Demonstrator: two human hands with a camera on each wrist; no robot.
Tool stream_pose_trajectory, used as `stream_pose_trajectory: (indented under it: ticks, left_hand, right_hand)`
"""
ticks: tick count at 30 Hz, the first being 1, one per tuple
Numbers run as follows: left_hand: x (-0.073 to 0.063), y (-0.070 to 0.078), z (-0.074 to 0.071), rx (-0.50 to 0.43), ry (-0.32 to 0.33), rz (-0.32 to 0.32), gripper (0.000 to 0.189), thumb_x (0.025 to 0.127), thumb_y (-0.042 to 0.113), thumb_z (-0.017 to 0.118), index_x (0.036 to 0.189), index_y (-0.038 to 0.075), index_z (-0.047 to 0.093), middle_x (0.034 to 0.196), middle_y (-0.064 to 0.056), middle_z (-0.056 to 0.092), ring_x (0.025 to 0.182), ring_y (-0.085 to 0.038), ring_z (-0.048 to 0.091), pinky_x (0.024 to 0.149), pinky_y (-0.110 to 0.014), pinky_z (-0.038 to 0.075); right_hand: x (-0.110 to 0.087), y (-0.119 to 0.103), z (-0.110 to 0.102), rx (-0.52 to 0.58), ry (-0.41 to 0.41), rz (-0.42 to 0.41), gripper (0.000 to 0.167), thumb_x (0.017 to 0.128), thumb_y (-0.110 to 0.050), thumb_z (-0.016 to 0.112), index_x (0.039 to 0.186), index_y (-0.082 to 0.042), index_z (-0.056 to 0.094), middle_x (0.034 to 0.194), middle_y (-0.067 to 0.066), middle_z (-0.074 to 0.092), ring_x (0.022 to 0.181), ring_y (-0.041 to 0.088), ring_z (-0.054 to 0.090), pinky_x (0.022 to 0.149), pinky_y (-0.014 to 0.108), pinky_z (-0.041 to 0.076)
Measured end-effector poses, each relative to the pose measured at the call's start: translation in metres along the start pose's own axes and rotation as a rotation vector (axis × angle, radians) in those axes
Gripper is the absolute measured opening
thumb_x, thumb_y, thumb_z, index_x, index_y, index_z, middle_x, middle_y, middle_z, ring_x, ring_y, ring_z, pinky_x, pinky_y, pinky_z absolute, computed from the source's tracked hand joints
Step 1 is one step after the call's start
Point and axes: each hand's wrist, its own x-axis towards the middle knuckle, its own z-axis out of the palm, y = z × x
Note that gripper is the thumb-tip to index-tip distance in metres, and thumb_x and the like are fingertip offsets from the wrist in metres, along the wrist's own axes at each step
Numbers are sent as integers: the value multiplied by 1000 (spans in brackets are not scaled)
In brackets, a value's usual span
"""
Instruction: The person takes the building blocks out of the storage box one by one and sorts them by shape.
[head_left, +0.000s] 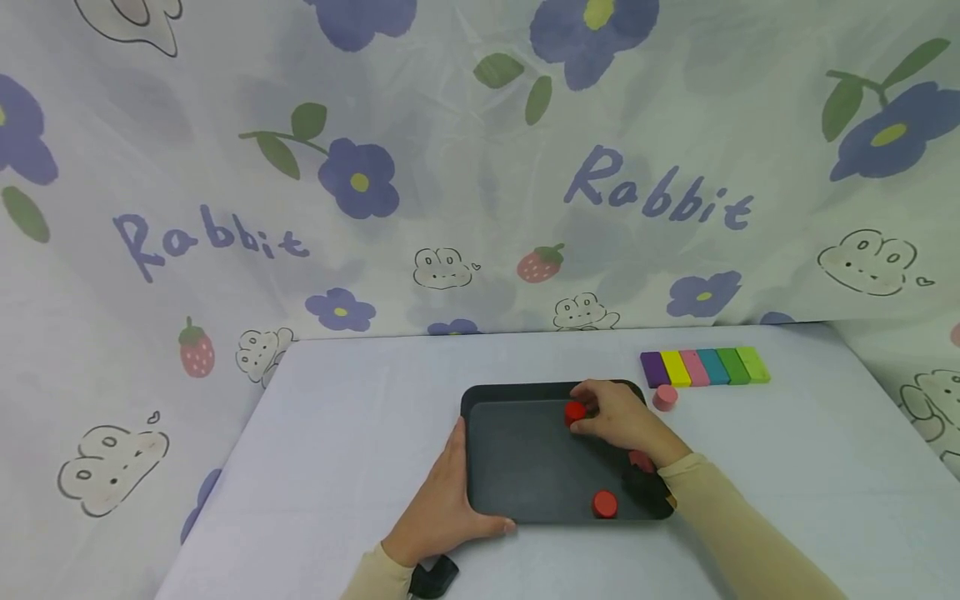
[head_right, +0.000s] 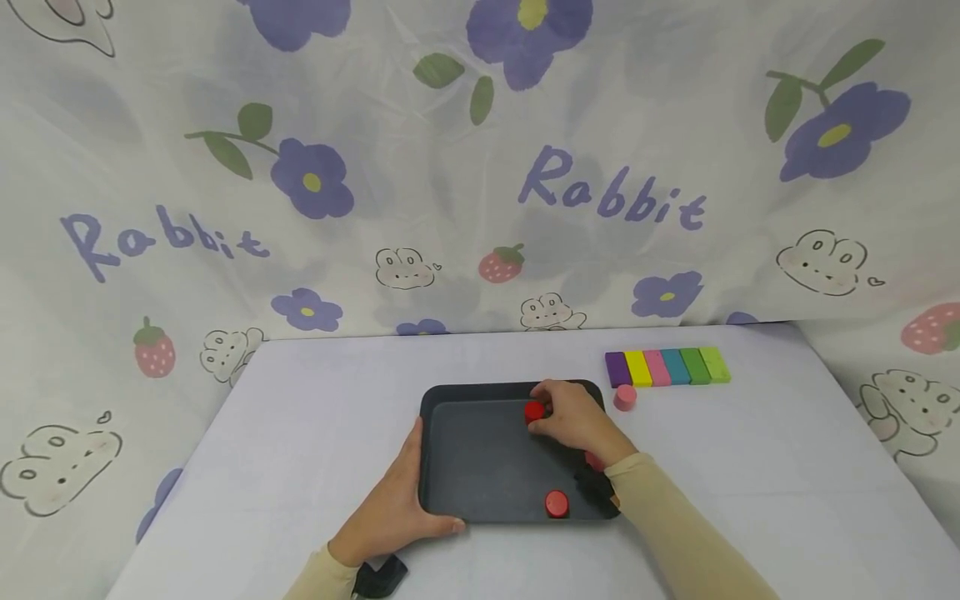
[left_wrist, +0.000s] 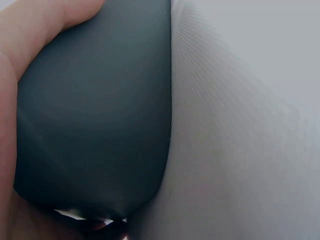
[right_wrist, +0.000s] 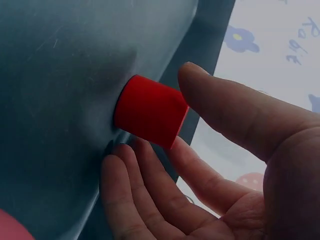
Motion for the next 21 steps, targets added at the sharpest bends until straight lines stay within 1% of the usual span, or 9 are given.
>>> stream_pose_trajectory:
  ticks: [7,11,16,21]
  left_hand:
    - [-1,0,0,-9,1,6,150,62,68,86,161,7,-10,169,-8,-2,153,-25,10,118,-51,25]
    - [-1,0,0,-9,3,3,150,62,67,86,161,7,-9,169,-7,-2,153,-24,9,118,-50,24]
    - [-1,-1,0,-9,5,8,149,63,68,86,161,7,-9,169,-7,-2,153,-25,9,118,-51,25]
    - [-1,-1,0,-4,1,12,149,63,67,86,161,8,-10,168,-5,-3,153,-22,7,119,-49,23]
  right_hand:
    - [2,-3,2,-56,-2,10,49,81,-13,84,124,-1,64,108,8,70,101,24,64,90,45,54]
    - [2,-4,3,-78,4,0,48,81,-12,84,122,-1,64,106,8,70,98,24,63,90,46,54]
    - [4,-2,5,-90,-1,1,42,81,-10,84,118,-1,66,101,7,69,92,22,62,87,44,55]
    - [4,-2,5,-110,2,-1,36,82,-10,83,113,-2,67,98,6,68,88,21,60,85,43,56]
